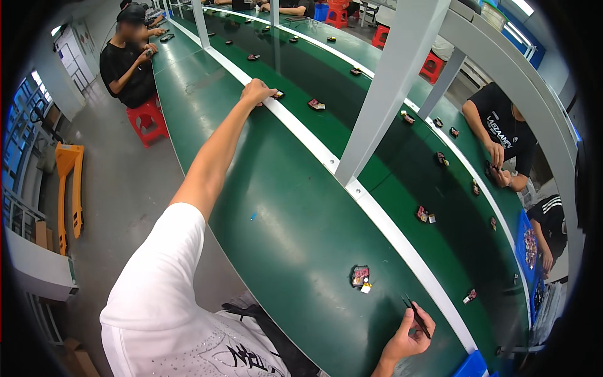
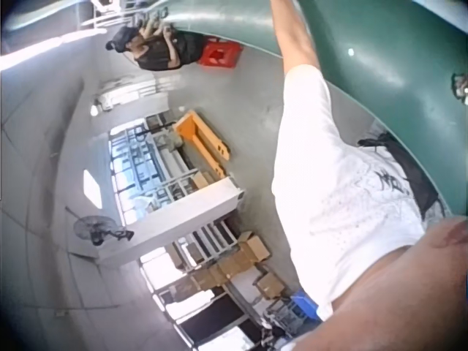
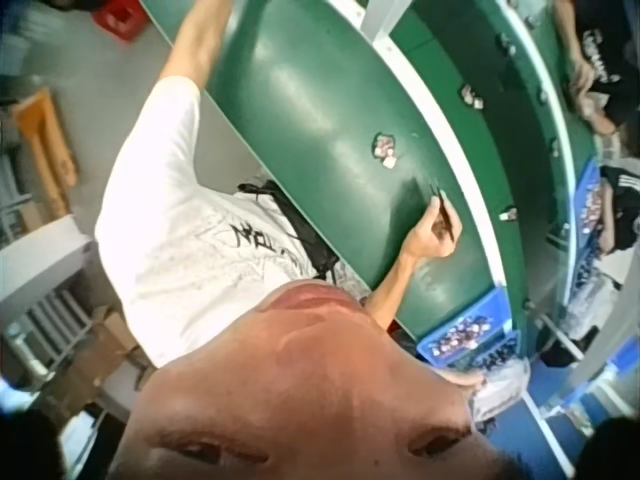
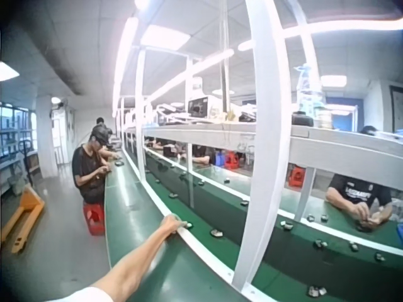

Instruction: Assembling small electronic components onto a circuit board using tweezers on a factory assembly line.

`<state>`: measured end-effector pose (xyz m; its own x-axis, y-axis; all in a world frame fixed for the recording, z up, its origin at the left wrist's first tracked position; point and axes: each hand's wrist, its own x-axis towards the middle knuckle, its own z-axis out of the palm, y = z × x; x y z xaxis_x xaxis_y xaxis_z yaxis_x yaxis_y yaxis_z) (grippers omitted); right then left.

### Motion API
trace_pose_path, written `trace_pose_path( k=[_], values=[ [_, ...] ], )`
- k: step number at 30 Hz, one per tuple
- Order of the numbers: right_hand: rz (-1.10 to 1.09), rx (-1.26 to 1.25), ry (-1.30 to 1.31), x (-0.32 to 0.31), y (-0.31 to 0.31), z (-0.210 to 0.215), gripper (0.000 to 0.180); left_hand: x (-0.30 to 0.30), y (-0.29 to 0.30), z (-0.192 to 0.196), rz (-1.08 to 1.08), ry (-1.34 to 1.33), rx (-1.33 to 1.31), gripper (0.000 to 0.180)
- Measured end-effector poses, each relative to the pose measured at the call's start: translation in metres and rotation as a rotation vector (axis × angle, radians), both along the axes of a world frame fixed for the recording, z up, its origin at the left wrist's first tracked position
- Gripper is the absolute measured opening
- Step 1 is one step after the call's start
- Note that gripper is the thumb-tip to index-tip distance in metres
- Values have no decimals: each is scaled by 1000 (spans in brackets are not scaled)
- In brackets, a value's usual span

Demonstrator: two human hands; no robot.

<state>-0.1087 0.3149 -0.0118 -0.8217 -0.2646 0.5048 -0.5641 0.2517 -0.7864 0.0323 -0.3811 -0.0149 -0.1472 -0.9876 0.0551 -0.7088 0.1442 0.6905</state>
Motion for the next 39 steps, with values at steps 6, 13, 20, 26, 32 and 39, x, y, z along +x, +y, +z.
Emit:
trace_pose_path(
  k=[6, 13, 20, 26, 32, 39],
  values=[
    [5, -2, -20, 0, -5, 2, 13, -6, -18, 0, 55, -64, 96, 36],
    [51, -8, -53, 4, -8, 8, 14, 30, 33, 24, -180, 135, 59, 22],
    [124, -72, -163, 5, -5, 16, 15, 34, 269, 60, -777, 328, 374, 11],
    [299, -348, -593, 3, 0, 28, 20, -18, 429, 69, -1063, 545, 584, 12],
    [326, -427, -491, 6, 12, 32, 17, -58, 491, 61, -1238, 613, 394, 12],
    [304, -355, -457, 8, 12, 28, 19, -56, 499, 38, -1257, 616, 301, 15]
  ],
)
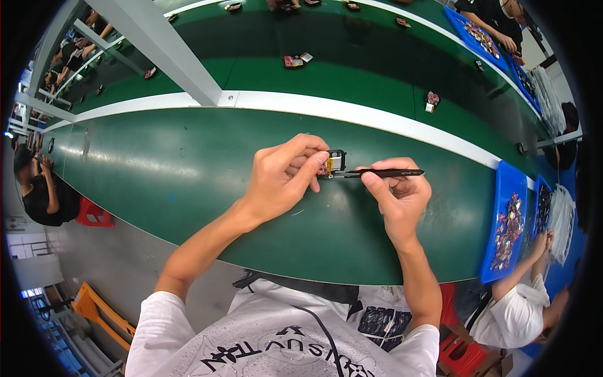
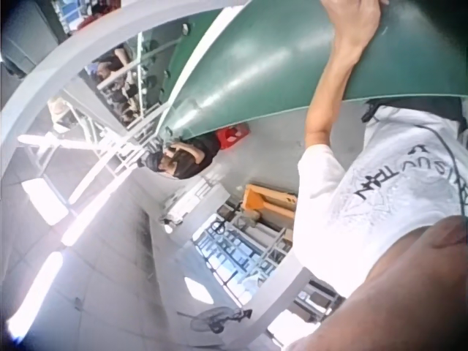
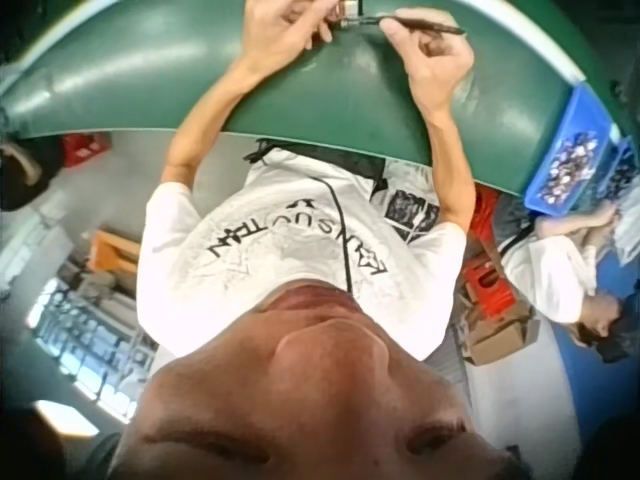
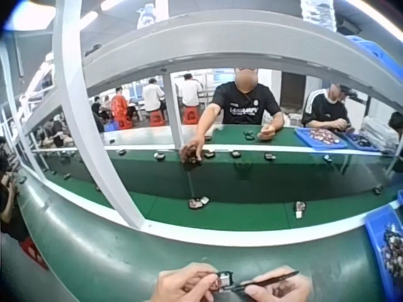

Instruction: Assembling small electronic components onto a circuit board using tweezers on a factory assembly line.

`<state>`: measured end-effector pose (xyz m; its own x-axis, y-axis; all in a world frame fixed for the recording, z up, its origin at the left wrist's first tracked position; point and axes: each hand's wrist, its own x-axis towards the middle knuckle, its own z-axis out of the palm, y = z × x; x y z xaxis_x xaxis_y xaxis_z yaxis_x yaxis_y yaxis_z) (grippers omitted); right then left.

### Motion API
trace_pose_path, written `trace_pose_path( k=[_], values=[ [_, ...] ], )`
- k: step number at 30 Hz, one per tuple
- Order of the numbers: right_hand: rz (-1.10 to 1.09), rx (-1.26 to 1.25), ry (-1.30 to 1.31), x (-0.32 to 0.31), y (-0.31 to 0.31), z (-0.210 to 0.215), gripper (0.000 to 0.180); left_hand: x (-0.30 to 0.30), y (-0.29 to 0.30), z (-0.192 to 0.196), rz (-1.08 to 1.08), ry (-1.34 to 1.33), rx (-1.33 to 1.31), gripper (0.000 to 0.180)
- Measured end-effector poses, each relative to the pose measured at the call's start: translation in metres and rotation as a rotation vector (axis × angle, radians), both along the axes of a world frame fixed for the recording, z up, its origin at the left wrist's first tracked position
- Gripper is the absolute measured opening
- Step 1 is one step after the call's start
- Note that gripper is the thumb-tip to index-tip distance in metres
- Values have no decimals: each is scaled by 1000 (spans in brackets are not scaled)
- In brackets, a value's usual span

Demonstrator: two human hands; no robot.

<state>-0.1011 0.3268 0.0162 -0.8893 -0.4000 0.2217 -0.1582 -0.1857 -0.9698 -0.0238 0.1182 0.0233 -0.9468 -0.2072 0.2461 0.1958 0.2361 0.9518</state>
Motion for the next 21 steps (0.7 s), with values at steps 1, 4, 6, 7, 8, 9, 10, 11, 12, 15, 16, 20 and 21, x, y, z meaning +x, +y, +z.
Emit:
trace_pose_path(
  k=[1, 4, 6, 7, 8, 9, 10, 11, 12, 15, 16, 20, 21],
  values=[
    [3, 9, 11, 0, 0, -2, 18, 0, 0, -1, -8, -8, 1, 15],
    [0, 40, 88, -2, 0, -9, 17, -1, 2, -1, -24, -21, 4, 15],
    [-7, 63, 124, -3, 0, -11, 17, -1, 4, -1, -30, -17, 1, 15],
    [-11, 76, 128, -2, -1, -10, 17, -1, 5, -2, -28, -19, -9, 15],
    [-14, 89, 131, -2, -1, -10, 16, 0, 7, -2, -25, -21, -19, 15],
    [-16, 91, 132, -1, -1, -9, 16, 0, 8, -2, -23, -22, -30, 15],
    [-17, 94, 133, -1, -2, -9, 17, 0, 9, -2, -22, -17, -38, 15],
    [-19, 97, 133, -1, -2, -9, 17, 0, 10, -3, -22, -11, -46, 16],
    [-20, 95, 116, -1, -1, -10, 17, 0, 11, -3, -24, -6, -53, 16],
    [-14, 96, 62, -2, 0, -13, 16, 0, 15, -5, 6, 28, -94, 15],
    [-6, 100, 42, -3, 1, -13, 16, 0, 16, -6, 10, 32, -105, 15],
    [24, 115, -77, -2, 2, -10, 15, -1, 18, -8, 18, 46, -141, 14],
    [38, 109, -122, -2, 2, -7, 15, 0, 18, -9, 20, 49, -150, 14]
  ],
)
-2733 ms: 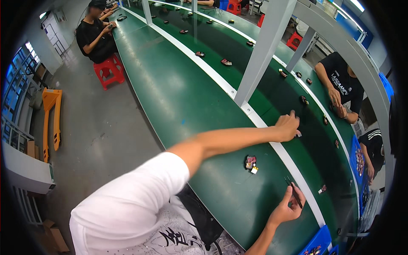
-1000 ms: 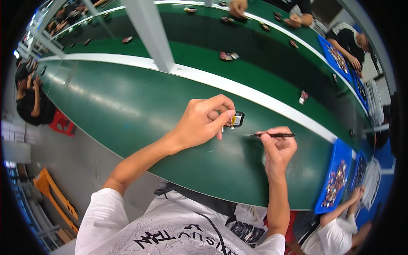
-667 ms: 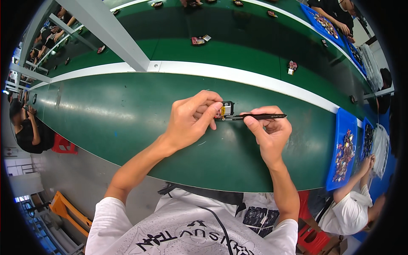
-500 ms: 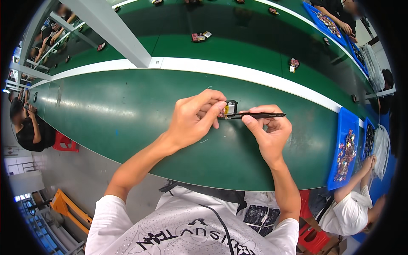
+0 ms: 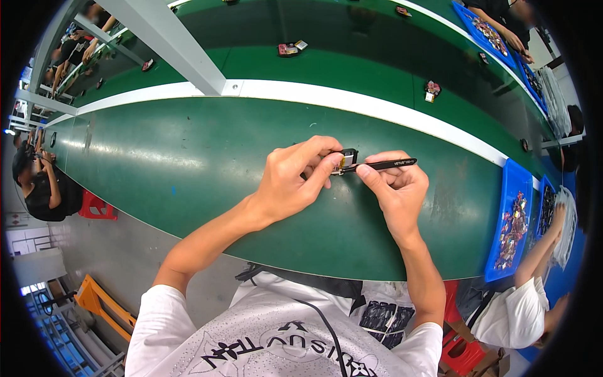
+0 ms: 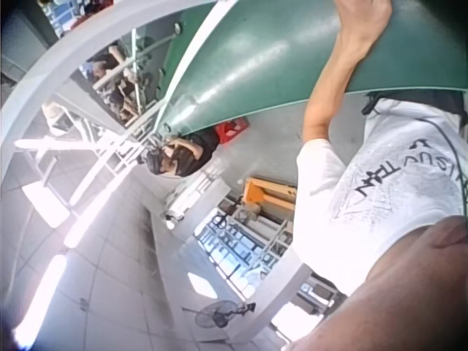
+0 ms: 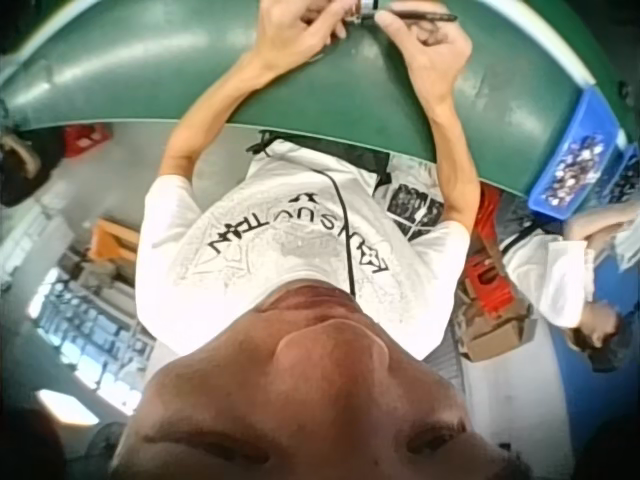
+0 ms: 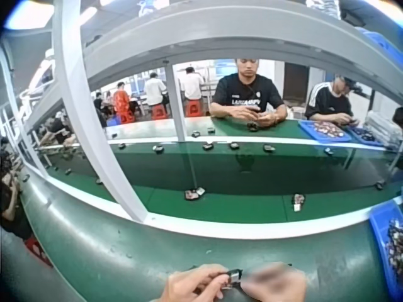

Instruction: Assembling small electronic components onto a circuit board using tweezers on a factory assembly line.

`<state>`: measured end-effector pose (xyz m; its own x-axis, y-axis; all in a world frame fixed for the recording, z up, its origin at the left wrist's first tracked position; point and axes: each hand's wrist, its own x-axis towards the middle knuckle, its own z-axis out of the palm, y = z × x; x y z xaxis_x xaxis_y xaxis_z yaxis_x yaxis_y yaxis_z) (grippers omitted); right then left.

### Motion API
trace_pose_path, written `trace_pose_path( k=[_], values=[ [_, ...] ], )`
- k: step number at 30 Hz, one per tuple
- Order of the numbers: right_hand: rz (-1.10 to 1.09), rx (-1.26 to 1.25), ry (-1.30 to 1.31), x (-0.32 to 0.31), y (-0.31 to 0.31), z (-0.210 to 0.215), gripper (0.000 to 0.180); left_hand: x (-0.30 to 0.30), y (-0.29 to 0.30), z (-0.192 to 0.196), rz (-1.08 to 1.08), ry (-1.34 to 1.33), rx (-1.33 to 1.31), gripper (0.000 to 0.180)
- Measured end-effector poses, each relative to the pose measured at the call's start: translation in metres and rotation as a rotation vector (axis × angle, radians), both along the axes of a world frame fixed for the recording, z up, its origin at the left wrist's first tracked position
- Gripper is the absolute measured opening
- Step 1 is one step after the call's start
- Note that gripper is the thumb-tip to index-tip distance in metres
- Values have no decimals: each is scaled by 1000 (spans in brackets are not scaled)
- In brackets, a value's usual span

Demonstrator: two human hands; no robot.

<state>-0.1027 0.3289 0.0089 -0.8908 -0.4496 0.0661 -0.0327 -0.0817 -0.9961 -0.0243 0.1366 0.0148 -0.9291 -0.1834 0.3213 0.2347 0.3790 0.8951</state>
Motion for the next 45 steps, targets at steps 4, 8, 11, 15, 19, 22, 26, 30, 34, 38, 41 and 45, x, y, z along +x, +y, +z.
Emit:
trace_pose_path(
  k=[4, 8, 11, 15, 19, 22, 26, 30, 34, 38, 41, 45],
  values=[
    [32, -43, -137, -2, 1, 7, 16, 0, 1, 0, -9, 16, 16, 14],
    [53, -49, -191, -3, 3, 8, 16, -1, 1, -2, -20, -15, 98, 13],
    [56, -59, -206, -3, 3, 11, 15, -1, -1, 1, -34, -37, 132, 13],
    [69, -58, -215, -4, 3, 11, 15, -2, 0, 3, -42, -54, 158, 13],
    [72, -46, -217, -5, 4, 11, 14, -3, -2, 4, -46, -142, 251, 13],
    [72, -30, -222, -5, 4, 12, 14, -3, -3, 3, -48, -176, 279, 12],
    [72, -20, -233, -6, 5, 13, 14, -4, 0, 3, -33, -154, 250, 11],
    [70, -4, -241, -7, 5, 11, 14, -4, 1, 0, -17, -135, 227, 13],
    [62, -46, -192, -5, 6, 10, 14, -4, -2, 2, -72, -273, 379, 21],
    [63, -74, -83, -5, 11, 1, 15, -6, -5, -6, -146, -361, 518, 29],
    [-17, -106, 161, -3, 7, -11, 15, -8, -4, -6, -173, -380, 613, 30],
    [-81, -16, 360, 2, 5, -8, 15, -8, -1, -4, -167, -358, 658, 31]
  ],
)
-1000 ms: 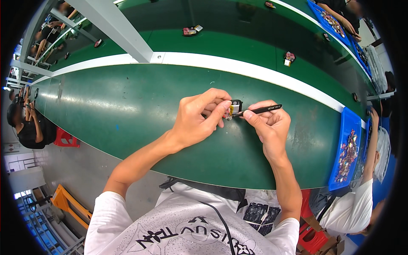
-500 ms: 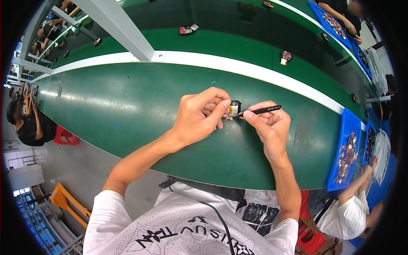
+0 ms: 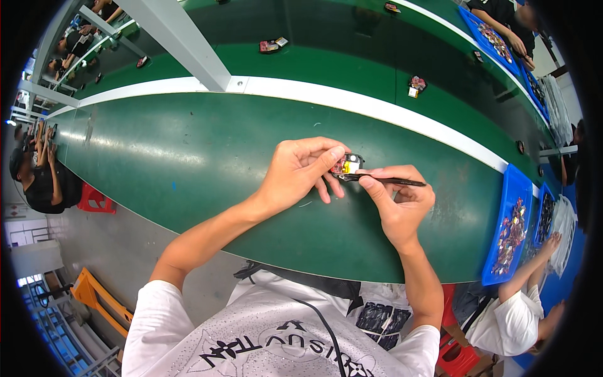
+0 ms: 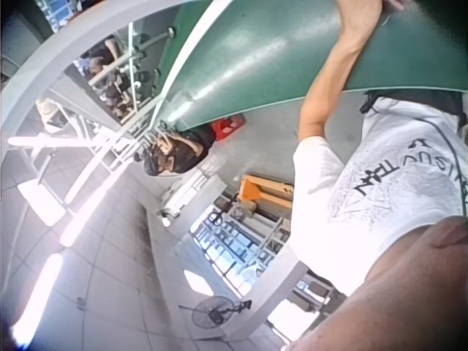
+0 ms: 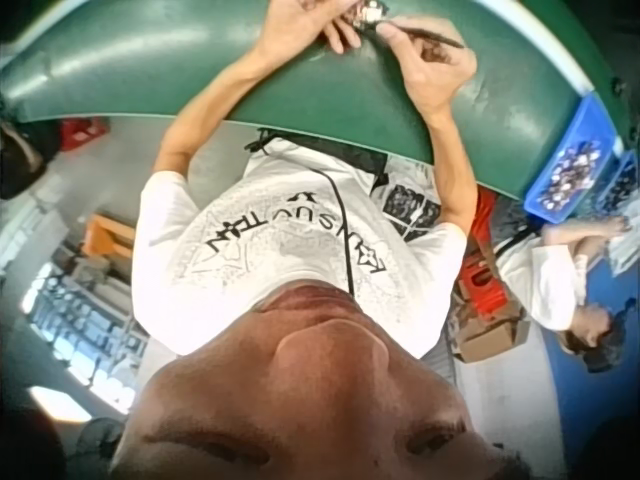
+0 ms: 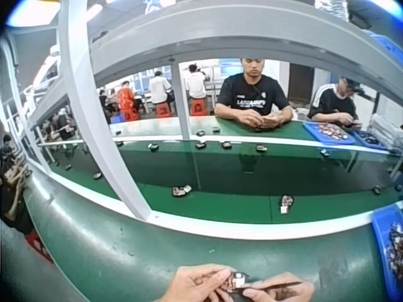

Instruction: Assembling small electronic components onto a circuit board using tweezers on a factory assembly line.

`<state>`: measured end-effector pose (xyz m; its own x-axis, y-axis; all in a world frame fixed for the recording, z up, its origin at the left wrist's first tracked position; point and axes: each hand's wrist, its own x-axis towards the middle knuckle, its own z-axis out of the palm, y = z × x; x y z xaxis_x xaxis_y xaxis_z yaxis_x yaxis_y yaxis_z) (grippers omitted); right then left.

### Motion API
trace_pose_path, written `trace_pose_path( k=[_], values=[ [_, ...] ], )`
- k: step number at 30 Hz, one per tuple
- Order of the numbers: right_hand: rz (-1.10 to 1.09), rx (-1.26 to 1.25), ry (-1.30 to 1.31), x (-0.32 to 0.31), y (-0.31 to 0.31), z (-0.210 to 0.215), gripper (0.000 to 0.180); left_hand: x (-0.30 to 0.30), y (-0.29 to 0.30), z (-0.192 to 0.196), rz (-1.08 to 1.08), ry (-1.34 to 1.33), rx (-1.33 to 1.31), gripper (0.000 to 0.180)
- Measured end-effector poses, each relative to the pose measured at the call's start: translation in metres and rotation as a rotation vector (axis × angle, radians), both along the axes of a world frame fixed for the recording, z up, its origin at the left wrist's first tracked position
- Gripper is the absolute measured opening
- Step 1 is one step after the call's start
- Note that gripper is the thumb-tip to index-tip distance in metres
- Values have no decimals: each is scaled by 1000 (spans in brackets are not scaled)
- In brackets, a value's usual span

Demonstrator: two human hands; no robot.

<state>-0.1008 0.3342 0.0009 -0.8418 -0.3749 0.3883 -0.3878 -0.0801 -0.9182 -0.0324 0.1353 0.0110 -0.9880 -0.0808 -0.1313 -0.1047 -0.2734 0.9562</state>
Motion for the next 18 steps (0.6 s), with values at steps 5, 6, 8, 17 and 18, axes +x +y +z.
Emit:
trace_pose_path(
  k=[5, 6, 8, 17, 18],
  values=[
    [-26, 20, 121, -1, 2, -3, 14, 0, 5, -4, 31, 33, -30, 33],
    [-30, 18, 128, 0, 1, -2, 14, 0, 5, -4, 34, 37, -25, 33],
    [-28, 11, 159, 0, 0, -2, 13, 0, 5, -4, 38, 36, -22, 33],
    [-42, 47, 151, -1, 3, -1, 13, 0, 10, -8, 85, 38, -27, 31],
    [-43, 50, 150, -1, 4, -1, 14, 0, 11, -8, 92, 39, -30, 30]
  ],
)
